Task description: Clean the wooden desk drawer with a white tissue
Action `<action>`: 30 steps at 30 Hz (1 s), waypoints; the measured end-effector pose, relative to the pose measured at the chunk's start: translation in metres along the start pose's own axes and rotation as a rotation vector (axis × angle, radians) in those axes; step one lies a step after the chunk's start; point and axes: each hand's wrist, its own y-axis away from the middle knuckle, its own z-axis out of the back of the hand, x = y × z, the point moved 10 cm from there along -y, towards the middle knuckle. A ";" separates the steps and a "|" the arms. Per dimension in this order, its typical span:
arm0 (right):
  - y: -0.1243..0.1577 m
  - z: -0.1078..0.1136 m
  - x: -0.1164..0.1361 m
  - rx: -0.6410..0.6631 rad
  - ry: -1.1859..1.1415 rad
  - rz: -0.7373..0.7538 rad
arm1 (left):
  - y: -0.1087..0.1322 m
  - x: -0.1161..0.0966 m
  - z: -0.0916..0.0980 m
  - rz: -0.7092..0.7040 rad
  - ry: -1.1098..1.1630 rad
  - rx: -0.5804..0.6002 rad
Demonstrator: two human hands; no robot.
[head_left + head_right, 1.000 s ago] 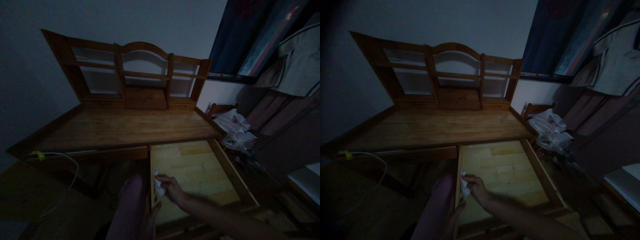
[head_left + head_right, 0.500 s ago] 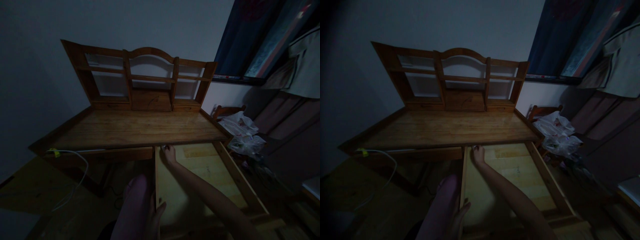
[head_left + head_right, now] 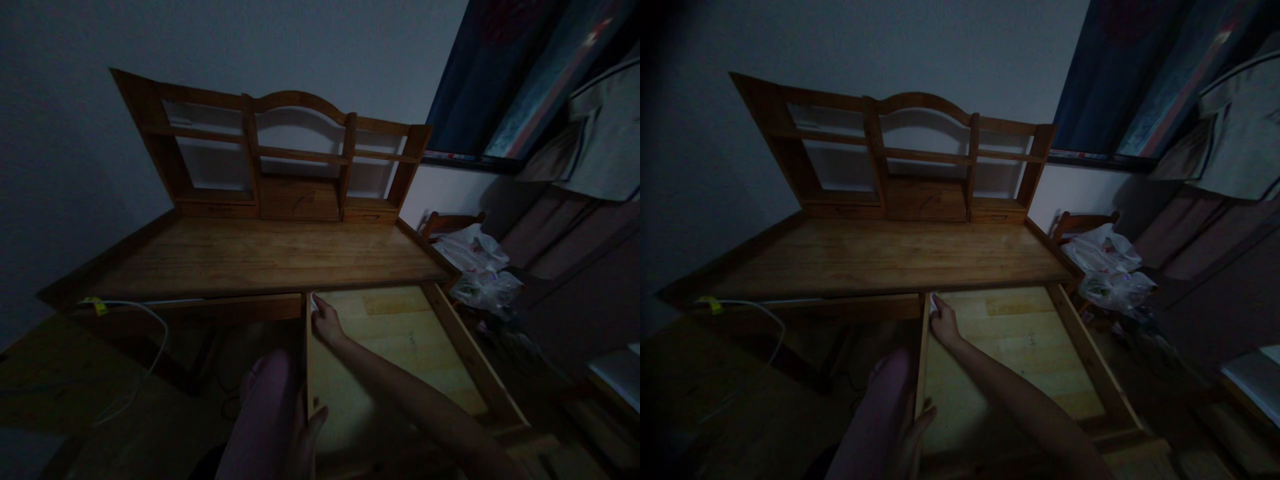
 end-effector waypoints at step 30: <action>0.117 -0.005 -0.018 0.266 -0.468 -0.275 | 0.009 -0.018 -0.011 -0.004 -0.038 0.005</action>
